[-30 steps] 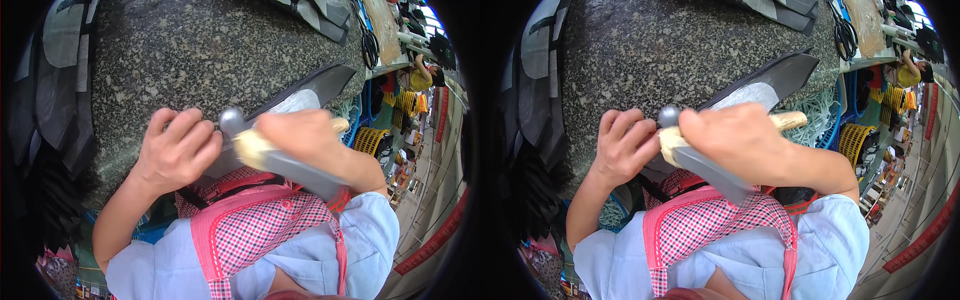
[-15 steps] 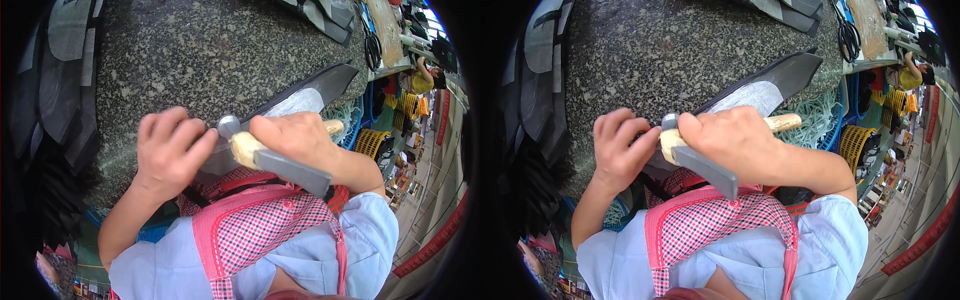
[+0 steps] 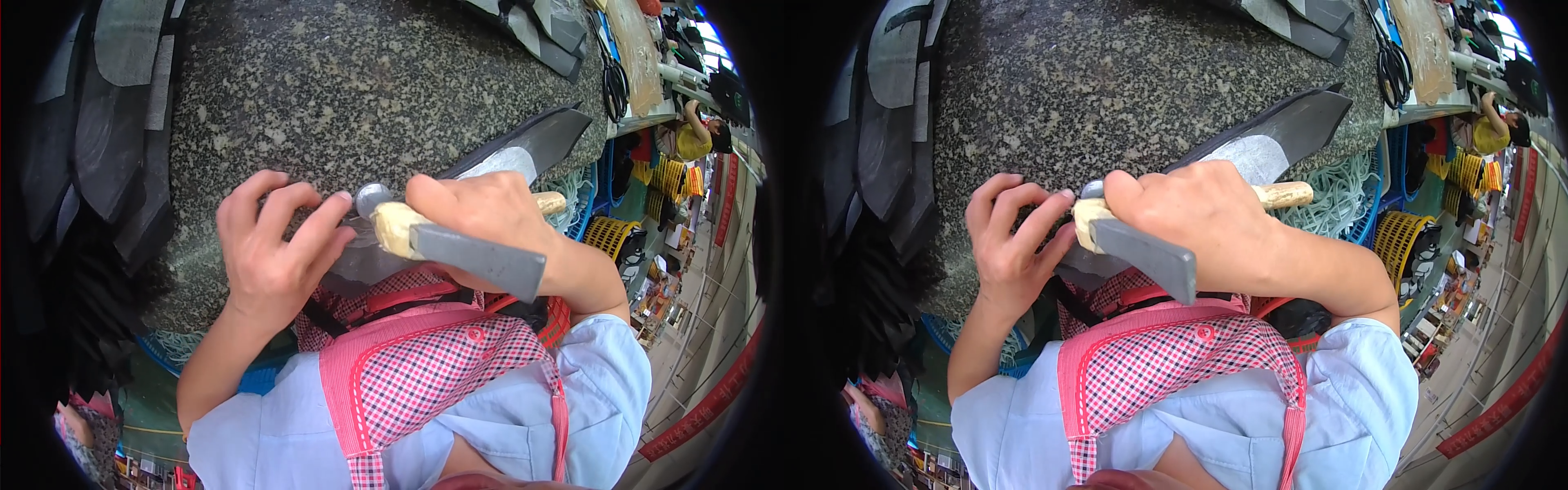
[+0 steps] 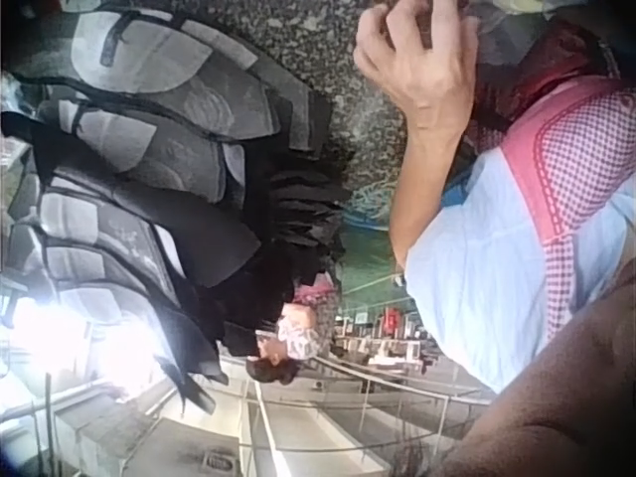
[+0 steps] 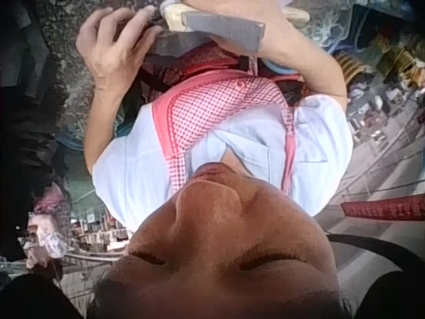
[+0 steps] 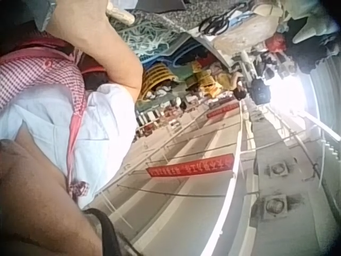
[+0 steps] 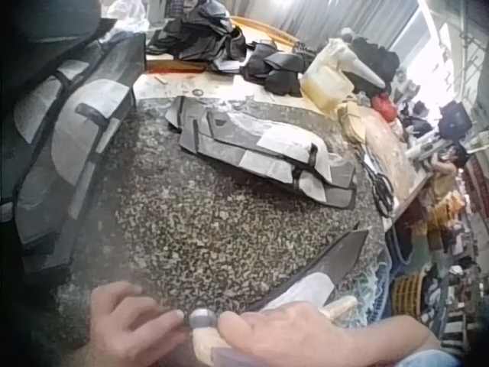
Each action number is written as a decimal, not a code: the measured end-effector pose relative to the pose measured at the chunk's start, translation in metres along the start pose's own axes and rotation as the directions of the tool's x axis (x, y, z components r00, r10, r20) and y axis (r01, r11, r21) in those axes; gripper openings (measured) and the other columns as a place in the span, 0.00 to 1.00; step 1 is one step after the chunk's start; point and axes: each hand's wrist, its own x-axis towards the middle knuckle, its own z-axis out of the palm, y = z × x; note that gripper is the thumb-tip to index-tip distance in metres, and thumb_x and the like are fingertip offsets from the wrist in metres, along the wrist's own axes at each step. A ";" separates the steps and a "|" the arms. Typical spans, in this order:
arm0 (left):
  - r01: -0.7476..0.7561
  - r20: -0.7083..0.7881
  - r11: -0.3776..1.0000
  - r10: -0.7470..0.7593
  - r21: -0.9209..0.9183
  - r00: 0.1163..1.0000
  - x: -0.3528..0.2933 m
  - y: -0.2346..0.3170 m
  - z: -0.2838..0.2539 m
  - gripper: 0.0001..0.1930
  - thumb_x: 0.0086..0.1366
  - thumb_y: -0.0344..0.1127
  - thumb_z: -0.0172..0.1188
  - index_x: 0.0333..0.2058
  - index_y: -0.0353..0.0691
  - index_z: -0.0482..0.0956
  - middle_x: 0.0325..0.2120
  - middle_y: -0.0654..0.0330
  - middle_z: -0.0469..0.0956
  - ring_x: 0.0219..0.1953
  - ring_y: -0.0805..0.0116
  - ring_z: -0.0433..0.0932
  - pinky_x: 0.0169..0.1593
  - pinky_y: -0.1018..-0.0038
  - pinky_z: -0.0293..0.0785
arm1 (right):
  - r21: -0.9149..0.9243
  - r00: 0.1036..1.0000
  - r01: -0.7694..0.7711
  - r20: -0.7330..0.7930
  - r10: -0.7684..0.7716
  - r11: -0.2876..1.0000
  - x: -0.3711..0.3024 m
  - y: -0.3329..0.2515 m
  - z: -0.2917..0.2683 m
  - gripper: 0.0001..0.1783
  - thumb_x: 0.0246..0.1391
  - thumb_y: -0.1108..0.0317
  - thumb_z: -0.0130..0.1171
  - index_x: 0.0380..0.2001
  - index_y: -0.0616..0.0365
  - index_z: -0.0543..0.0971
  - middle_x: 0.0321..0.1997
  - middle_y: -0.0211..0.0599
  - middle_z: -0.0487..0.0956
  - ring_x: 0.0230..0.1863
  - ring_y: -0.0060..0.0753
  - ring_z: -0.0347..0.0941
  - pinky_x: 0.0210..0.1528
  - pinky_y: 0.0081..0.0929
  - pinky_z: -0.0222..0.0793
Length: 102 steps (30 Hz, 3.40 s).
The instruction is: Hammering the edges of leather shoe upper components to flatten seams on a factory workbench.
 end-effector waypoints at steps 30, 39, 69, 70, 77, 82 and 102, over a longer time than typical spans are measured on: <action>0.104 -0.138 0.990 -0.091 0.094 0.986 -0.017 0.021 0.014 0.15 0.40 0.32 0.65 0.31 0.48 0.80 0.34 0.66 0.73 0.45 0.57 0.71 0.44 0.62 0.62 | -0.051 0.996 0.064 -0.053 -0.067 0.997 0.006 -0.007 -0.003 0.13 0.46 0.61 0.58 0.26 0.56 0.67 0.17 0.38 0.74 0.21 0.41 0.77 0.19 0.35 0.69; 0.142 -0.135 0.989 -0.135 0.049 0.982 -0.022 0.023 0.009 0.13 0.41 0.33 0.67 0.30 0.47 0.81 0.33 0.66 0.73 0.45 0.57 0.71 0.44 0.62 0.64 | -0.106 1.000 0.018 0.016 -0.016 0.994 0.000 -0.014 0.005 0.13 0.46 0.62 0.58 0.25 0.58 0.68 0.18 0.39 0.77 0.21 0.40 0.77 0.18 0.33 0.69; 0.475 -0.358 0.626 -0.314 0.618 0.879 0.103 -0.054 -0.341 0.21 0.58 0.34 0.60 0.51 0.39 0.76 0.35 0.60 0.79 0.36 0.72 0.77 0.42 0.76 0.71 | 0.528 0.690 0.155 -0.663 0.291 0.835 -0.111 0.058 -0.003 0.10 0.42 0.71 0.68 0.26 0.63 0.77 0.21 0.32 0.72 0.21 0.25 0.68 0.24 0.22 0.61; 0.586 -0.335 0.515 -0.502 0.625 0.797 0.089 -0.073 -0.358 0.22 0.54 0.41 0.62 0.46 0.39 0.79 0.37 0.49 0.79 0.40 0.63 0.78 0.47 0.71 0.70 | 0.528 0.679 0.168 -0.674 0.290 0.832 -0.107 0.062 -0.003 0.10 0.42 0.71 0.68 0.26 0.63 0.77 0.21 0.32 0.72 0.21 0.25 0.68 0.24 0.22 0.61; 0.390 -0.379 0.124 -0.102 0.912 0.920 0.070 -0.019 -0.296 0.16 0.59 0.36 0.58 0.47 0.43 0.78 0.45 0.53 0.74 0.47 0.52 0.71 0.51 0.63 0.67 | 0.481 0.725 0.350 -0.683 0.094 0.804 -0.077 0.079 -0.016 0.09 0.47 0.70 0.65 0.32 0.60 0.78 0.25 0.32 0.75 0.24 0.26 0.70 0.28 0.24 0.64; -0.222 0.034 0.871 0.230 0.438 0.973 0.192 0.057 -0.053 0.17 0.53 0.33 0.63 0.43 0.47 0.78 0.42 0.56 0.74 0.49 0.56 0.70 0.51 0.63 0.67 | 0.483 0.601 0.170 -0.742 0.298 0.859 -0.076 0.140 -0.024 0.15 0.52 0.62 0.62 0.38 0.61 0.76 0.28 0.39 0.78 0.29 0.32 0.75 0.34 0.28 0.69; 0.203 0.607 0.979 -0.147 -0.023 0.781 0.356 0.056 0.079 0.19 0.52 0.45 0.66 0.36 0.35 0.81 0.25 0.55 0.78 0.32 0.64 0.77 0.39 0.72 0.72 | 0.142 0.714 -0.264 -0.636 0.293 0.954 -0.052 0.166 -0.049 0.11 0.50 0.65 0.56 0.28 0.62 0.70 0.18 0.49 0.76 0.24 0.54 0.76 0.26 0.46 0.72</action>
